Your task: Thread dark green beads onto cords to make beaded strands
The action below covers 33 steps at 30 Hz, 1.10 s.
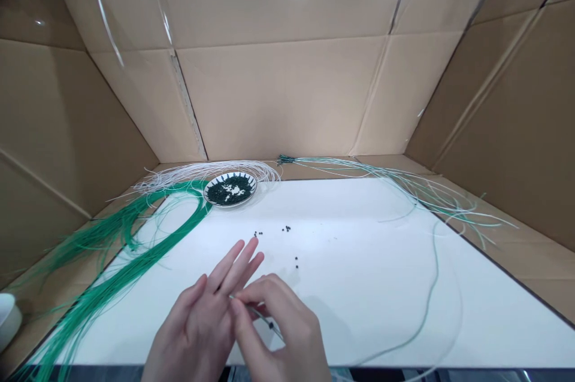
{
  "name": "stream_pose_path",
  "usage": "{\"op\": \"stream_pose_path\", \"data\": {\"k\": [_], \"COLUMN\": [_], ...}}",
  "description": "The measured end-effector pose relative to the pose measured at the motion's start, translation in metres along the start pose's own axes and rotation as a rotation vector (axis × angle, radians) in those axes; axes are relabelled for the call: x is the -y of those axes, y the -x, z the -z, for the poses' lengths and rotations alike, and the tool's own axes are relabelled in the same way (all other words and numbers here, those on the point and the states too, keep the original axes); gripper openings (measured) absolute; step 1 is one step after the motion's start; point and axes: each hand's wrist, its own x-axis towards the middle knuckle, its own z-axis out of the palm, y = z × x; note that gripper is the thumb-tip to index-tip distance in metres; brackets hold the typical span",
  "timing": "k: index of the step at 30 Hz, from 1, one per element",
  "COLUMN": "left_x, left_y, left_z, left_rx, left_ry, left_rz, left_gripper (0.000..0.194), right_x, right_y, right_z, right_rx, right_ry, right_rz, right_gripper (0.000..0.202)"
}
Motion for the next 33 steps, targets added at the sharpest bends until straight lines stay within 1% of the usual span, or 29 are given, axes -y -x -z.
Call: {"op": "stream_pose_path", "data": {"k": [2,4,6,8,10,12,15,18,22,24,26,28,30,33], "left_x": [0.004,0.009,0.012,0.012,0.009,0.005,0.001,0.001,0.006,0.007,0.007,0.008,0.009,0.009], "left_y": [-0.001,-0.005,-0.009,-0.013,-0.016,-0.017,-0.019,-0.019,-0.02,-0.023,-0.029,-0.035,-0.039,-0.04], "left_z": [0.004,0.008,0.013,0.017,0.021,0.025,0.03,0.034,0.039,0.045,0.054,0.063,0.072,0.08], "left_rx": [-0.031,-0.119,-0.22,-0.282,-0.309,-0.34,-0.369,-0.333,-0.235,-0.195,-0.179,-0.151,-0.104,-0.06], "left_ry": [-0.042,-0.176,-0.418,-0.694,-0.904,-1.045,-1.208,-1.287,-1.278,-1.275,-1.348,-1.504,-1.659,-1.76], "left_rz": [-0.027,-0.085,-0.155,-0.223,-0.264,-0.27,-0.268,-0.281,-0.289,-0.229,-0.166,-0.14,-0.148,-0.158], "left_gripper": [0.048,0.049,0.051,0.049,0.05,0.053,0.067,0.07,0.068,0.067,0.064,0.061,0.061,0.061], "right_x": [-0.001,-0.003,-0.007,-0.013,-0.02,-0.027,-0.034,-0.033,-0.029,-0.031,-0.038,-0.047,-0.057,-0.07], "right_y": [-0.001,-0.003,-0.004,-0.007,-0.009,-0.011,-0.012,-0.011,-0.015,-0.02,-0.024,-0.025,-0.023,-0.02], "right_z": [0.0,0.002,0.006,0.009,0.012,0.014,0.016,0.014,0.009,0.007,0.006,0.007,0.011,0.023], "right_rx": [-0.007,-0.012,0.005,0.041,0.072,0.078,0.069,0.073,0.101,0.138,0.151,0.118,0.066,-0.016], "right_ry": [0.009,0.026,0.056,0.076,0.073,0.068,0.071,0.048,-0.018,-0.017,0.001,0.016,0.027,0.028], "right_rz": [-0.007,-0.05,-0.118,-0.186,-0.232,-0.252,-0.267,-0.261,-0.248,-0.273,-0.306,-0.335,-0.369,-0.421], "right_gripper": [0.015,0.015,0.017,0.021,0.023,0.023,0.024,0.023,0.022,0.021,0.021,0.022,0.024,0.028]}}
